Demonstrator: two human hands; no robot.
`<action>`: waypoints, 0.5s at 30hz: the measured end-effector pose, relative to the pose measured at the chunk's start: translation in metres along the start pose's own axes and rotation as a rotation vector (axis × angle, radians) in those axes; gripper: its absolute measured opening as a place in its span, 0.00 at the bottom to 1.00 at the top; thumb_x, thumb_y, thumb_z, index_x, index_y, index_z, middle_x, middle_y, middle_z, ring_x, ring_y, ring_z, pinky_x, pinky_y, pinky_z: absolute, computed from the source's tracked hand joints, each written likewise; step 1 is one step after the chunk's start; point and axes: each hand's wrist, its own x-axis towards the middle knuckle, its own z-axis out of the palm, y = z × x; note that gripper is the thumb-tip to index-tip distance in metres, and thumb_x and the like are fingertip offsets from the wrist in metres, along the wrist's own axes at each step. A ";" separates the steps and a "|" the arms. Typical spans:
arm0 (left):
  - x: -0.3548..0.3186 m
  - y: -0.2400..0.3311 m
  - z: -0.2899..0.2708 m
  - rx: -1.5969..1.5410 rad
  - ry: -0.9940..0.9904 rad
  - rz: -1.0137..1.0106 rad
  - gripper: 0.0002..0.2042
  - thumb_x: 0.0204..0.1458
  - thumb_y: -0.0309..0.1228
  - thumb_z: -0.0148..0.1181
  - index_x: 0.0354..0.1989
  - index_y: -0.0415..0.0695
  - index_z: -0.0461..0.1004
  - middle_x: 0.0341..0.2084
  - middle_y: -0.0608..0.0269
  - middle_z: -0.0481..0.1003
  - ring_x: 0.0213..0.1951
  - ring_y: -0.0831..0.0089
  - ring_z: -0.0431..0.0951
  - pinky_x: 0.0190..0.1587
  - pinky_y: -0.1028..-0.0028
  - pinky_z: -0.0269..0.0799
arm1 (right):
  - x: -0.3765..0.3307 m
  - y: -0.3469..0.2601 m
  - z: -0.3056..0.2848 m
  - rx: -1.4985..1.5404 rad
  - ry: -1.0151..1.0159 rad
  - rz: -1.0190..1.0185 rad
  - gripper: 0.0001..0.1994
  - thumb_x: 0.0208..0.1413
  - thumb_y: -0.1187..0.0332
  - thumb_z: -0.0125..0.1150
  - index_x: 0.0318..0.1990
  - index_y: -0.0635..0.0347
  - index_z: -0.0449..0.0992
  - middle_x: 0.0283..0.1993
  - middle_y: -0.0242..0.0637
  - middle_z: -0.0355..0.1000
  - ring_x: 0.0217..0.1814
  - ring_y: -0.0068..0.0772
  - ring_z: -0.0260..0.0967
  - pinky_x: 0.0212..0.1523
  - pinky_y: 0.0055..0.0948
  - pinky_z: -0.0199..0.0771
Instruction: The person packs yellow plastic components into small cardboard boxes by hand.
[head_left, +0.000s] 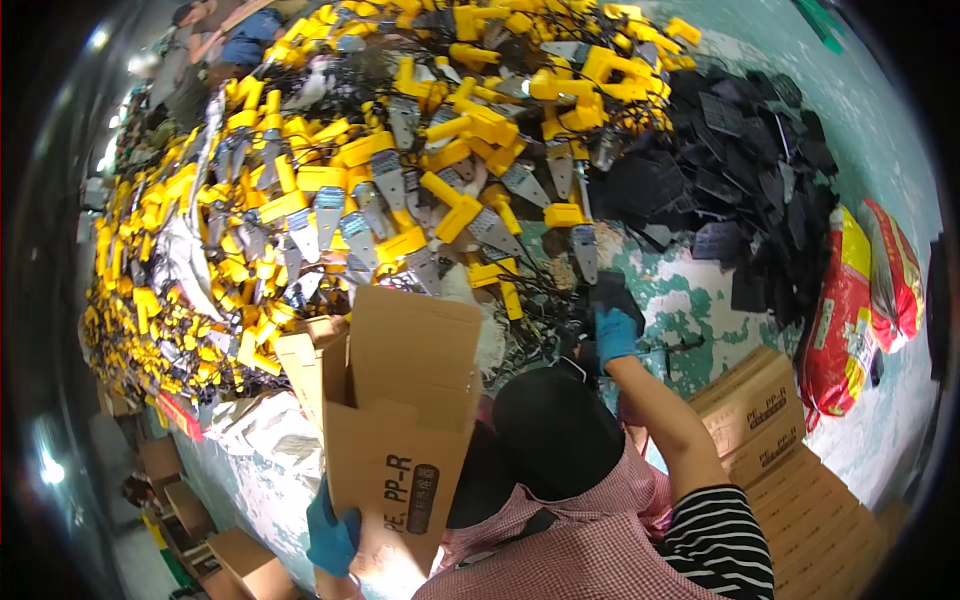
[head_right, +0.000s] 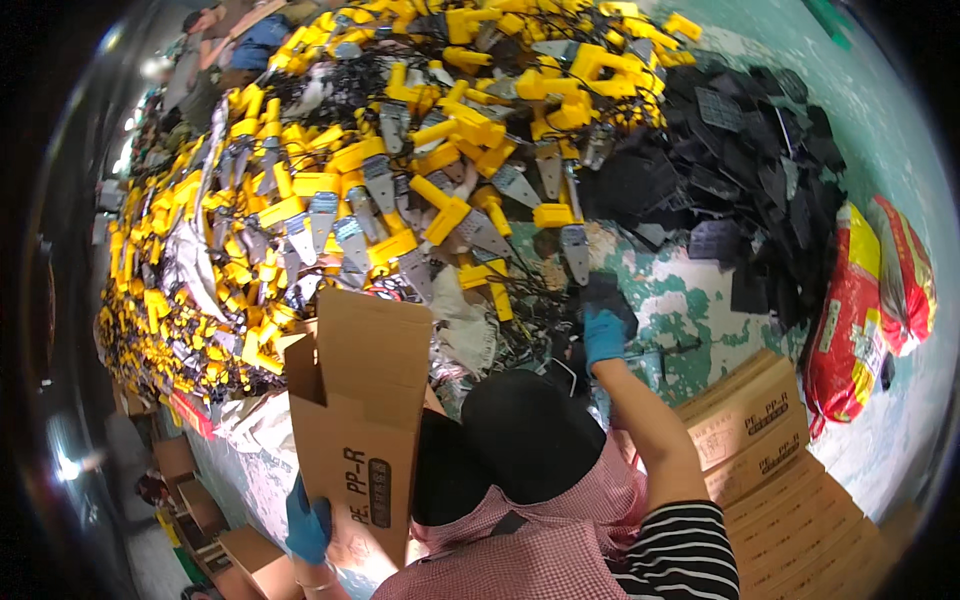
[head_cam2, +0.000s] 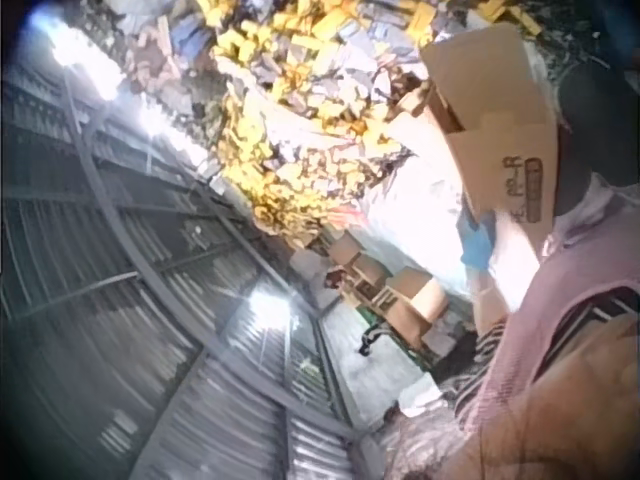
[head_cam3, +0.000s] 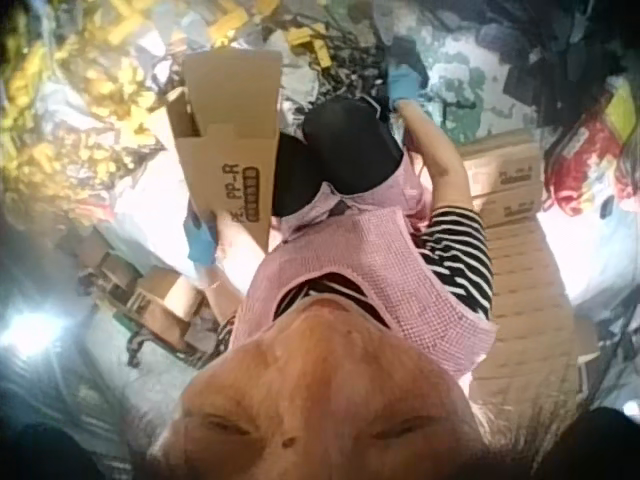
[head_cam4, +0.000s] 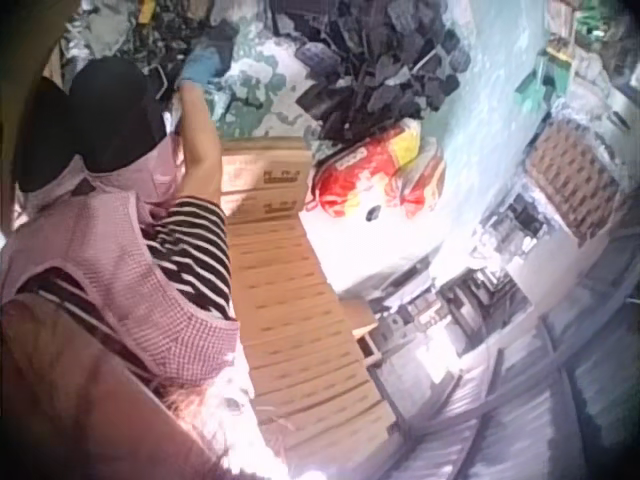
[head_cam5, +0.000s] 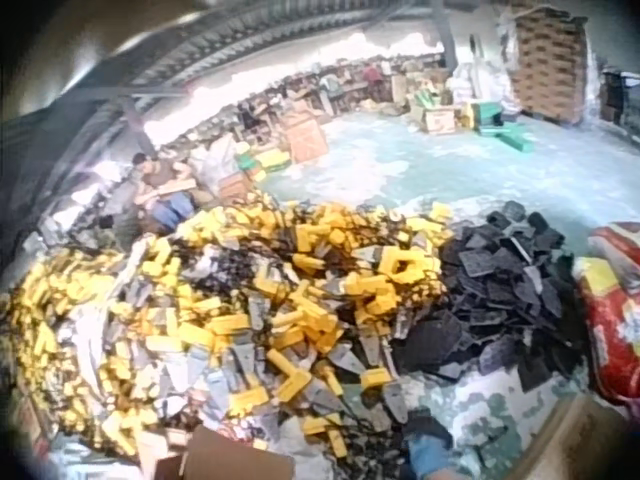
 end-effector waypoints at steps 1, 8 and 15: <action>0.000 -0.010 -0.007 -0.002 0.035 -0.015 0.27 0.58 0.38 0.59 0.61 0.33 0.67 0.40 0.53 0.79 0.42 0.73 0.78 0.47 0.72 0.73 | 0.000 -0.003 -0.037 0.031 -0.098 0.102 0.24 0.60 0.71 0.48 0.65 0.50 0.66 0.36 0.39 0.75 0.39 0.41 0.76 0.36 0.40 0.74; 0.009 0.016 -0.023 0.045 -0.082 0.354 0.30 0.57 0.40 0.57 0.66 0.37 0.64 0.56 0.46 0.74 0.58 0.61 0.75 0.59 0.65 0.68 | -0.071 0.073 -0.313 1.507 0.362 0.106 0.31 0.58 0.83 0.53 0.69 0.52 0.63 0.55 0.38 0.76 0.51 0.28 0.75 0.52 0.29 0.74; -0.030 0.018 0.019 0.031 -0.237 0.525 0.29 0.59 0.39 0.55 0.69 0.47 0.61 0.60 0.48 0.70 0.60 0.54 0.72 0.63 0.63 0.65 | -0.184 0.032 -0.442 1.224 0.265 -0.323 0.28 0.54 0.83 0.59 0.64 0.58 0.69 0.55 0.37 0.76 0.51 0.21 0.74 0.53 0.25 0.73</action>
